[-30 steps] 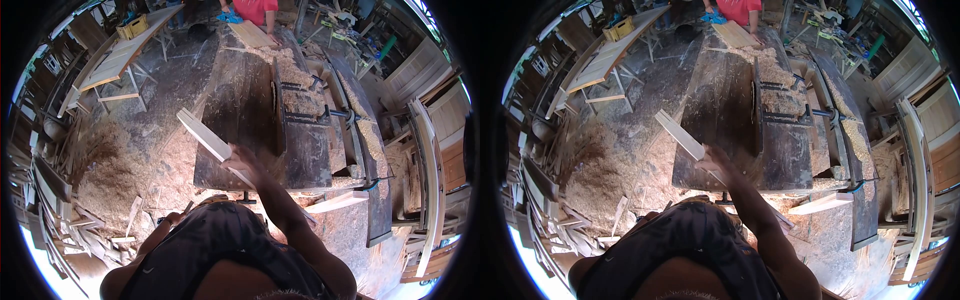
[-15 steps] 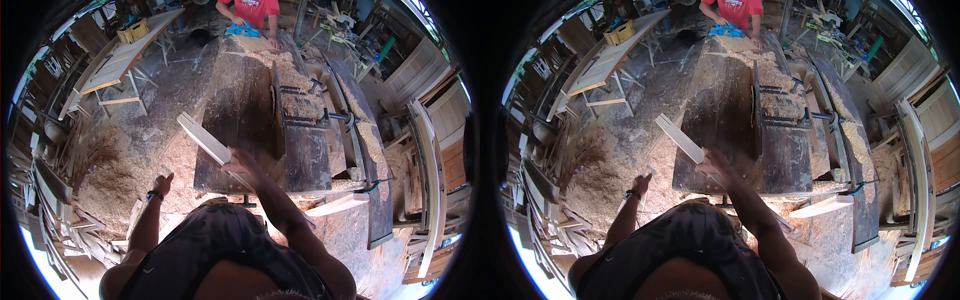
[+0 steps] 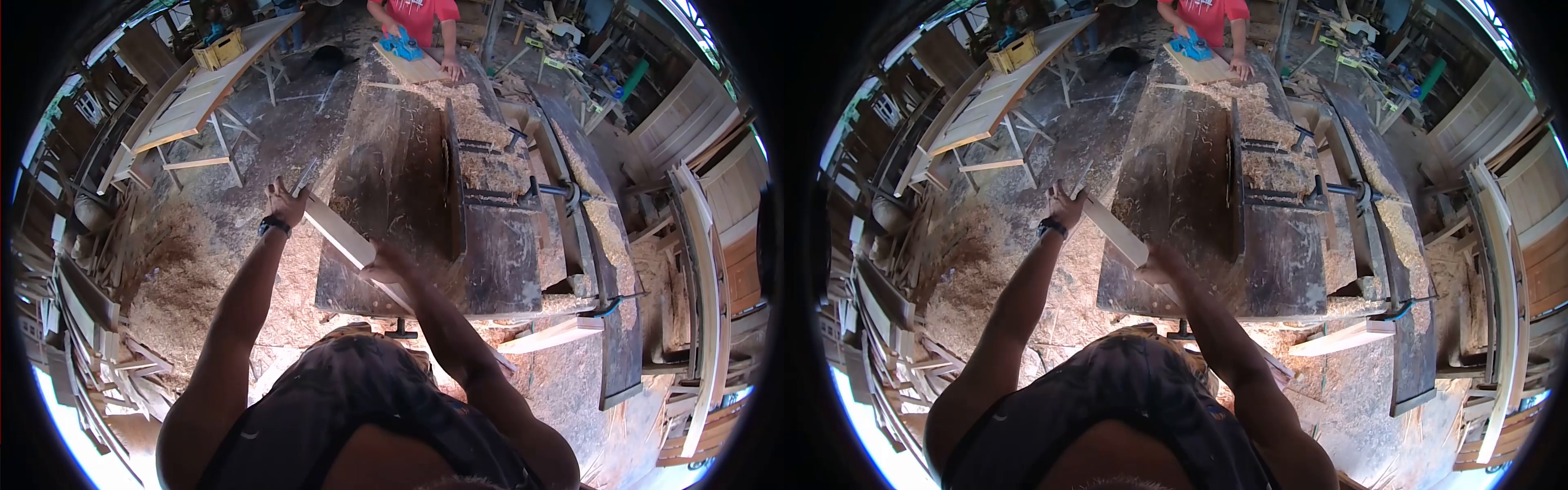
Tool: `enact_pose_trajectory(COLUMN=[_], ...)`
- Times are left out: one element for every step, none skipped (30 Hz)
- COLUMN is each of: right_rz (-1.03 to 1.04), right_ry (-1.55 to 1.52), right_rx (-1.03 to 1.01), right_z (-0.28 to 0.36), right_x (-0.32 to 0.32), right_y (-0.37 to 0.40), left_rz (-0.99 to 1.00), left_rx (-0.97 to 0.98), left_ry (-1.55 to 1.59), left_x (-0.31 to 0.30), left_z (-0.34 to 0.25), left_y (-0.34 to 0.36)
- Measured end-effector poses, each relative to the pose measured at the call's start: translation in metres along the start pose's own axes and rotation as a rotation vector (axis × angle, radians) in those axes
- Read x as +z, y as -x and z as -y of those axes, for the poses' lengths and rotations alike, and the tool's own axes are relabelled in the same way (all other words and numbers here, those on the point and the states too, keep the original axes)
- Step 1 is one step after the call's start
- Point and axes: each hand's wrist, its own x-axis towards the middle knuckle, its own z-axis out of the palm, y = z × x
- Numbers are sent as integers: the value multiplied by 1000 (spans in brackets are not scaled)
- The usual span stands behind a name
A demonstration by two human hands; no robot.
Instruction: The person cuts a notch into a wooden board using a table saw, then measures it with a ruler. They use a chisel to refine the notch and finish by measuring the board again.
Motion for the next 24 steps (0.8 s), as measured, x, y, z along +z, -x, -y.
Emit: enact_pose_trajectory(right_rz=[6, 10, 9, 69, 128, 124, 122, 116, 114, 52, -4, -3, -16, -33, -17, -5, 3, -5, -61, -113, -126, -123, -61, 1], right_ry=[-57, -115, -116, -115, -115, -119, -388, -656, -659, -448, -239, -240, -428, -617, -451, -280, -114, -110, -154, -199, -280, -282, -208, -134], right_rx=[-85, -172, -173, -89, -3, 1, 46, 88, 93, 14, -63, -62, 0, 59, 37, 14, -10, -7, -52, -96, -118, -108, -52, 0], right_z=[-8, -16, -16, -15, -15, -24, -42, -53, -51, -47, -42, -60, -94, -112, -85, -53, -18, -22, -30, -38, -32, -31, -30, -18], right_x=[6, 11, 11, 11, 10, 20, 40, 50, 47, 43, 42, 62, 100, 118, 89, 55, 18, 19, 29, 41, 42, 39, 35, 23], right_y=[-2, -5, -6, -6, -6, -9, -15, -20, -19, -16, -11, -18, -33, -46, -32, -17, -1, -4, -6, -7, -11, -7, -5, -1], left_rz=[-2, 20, 44, 44, 50, 57, 220, 225, 182, 140, 78, 79, 72, 62, 34, 34, 44, 55, 39, 46, 29, 17, 39, 42], left_rx=[0, -48, -94, -93, -117, -140, -161, -157, -215, -277, -275, -277, -309, -337, -303, -298, -297, -295, -279, -277, -279, -284, -294, -295], left_ry=[0, -35, -70, -72, -109, -146, -82, -84, -47, -11, 15, 14, 33, 52, 71, 73, 120, 170, 148, 152, 130, 103, 93, 92], left_x=[6, 12, 18, 32, 47, 57, 49, 44, 41, 39, 37, 39, 40, 41, 43, 45, 47, 50, 53, 58, 56, 53, 50, 49], left_z=[-4, -9, -9, -3, 2, 4, -2, -9, -16, -22, -27, -27, -26, -24, -21, -16, -13, -11, -9, -8, -12, -13, -16, -18], left_y=[-7, -14, -18, -22, -25, -30, -33, -31, -26, -20, -14, -12, -13, -15, -15, -15, -16, -18, -19, -20, -21, -18, -16, -15])
